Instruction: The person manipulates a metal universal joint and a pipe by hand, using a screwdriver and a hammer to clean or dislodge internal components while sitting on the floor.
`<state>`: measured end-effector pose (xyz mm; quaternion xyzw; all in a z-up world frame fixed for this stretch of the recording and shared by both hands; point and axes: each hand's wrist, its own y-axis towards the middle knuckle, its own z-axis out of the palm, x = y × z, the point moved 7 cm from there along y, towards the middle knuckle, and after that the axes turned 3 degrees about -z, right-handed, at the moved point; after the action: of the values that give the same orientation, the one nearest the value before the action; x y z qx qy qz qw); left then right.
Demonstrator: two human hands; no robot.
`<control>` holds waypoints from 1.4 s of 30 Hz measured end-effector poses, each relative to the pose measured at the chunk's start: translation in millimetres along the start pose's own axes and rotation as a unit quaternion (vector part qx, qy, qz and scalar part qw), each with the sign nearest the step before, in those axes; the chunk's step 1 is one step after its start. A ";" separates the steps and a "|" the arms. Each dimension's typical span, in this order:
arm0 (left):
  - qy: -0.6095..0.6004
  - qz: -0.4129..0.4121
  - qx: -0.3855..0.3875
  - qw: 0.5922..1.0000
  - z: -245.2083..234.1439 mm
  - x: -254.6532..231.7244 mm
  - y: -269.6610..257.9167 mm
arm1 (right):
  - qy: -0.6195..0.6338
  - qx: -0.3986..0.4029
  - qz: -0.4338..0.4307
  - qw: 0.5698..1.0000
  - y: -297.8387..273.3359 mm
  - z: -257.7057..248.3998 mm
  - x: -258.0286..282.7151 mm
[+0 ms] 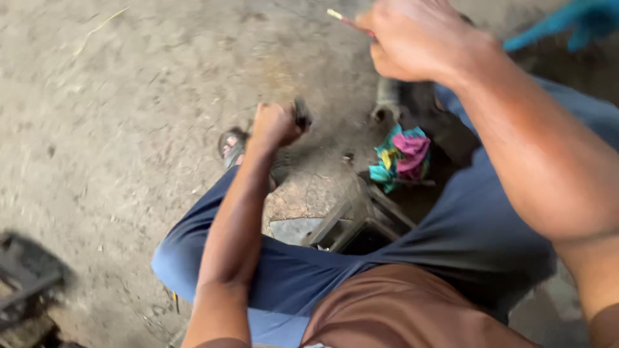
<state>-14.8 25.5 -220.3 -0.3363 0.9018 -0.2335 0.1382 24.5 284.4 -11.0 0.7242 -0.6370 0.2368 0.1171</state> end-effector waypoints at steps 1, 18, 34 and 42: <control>0.040 0.010 0.084 0.996 37.6 -3.9 11.1 | -0.010 0.028 0.035 0.999 2.6 0.3 -4.4; 0.043 0.056 0.284 0.956 268.9 -101.4 -15.0 | -0.016 0.007 0.043 0.999 -27.4 -53.7 -3.5; -0.385 -0.249 0.059 0.887 226.5 -194.7 128.3 | 0.063 0.193 0.106 0.973 -75.9 -18.4 1.6; -0.319 -0.233 0.160 0.905 207.2 -174.5 134.4 | 0.065 0.318 0.185 0.928 -93.5 -5.0 -25.1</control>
<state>124.9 163.9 -450.1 -0.5667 0.6562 -0.2804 0.4117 113.1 323.6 -6.7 0.5762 -0.6418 0.4907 -0.1237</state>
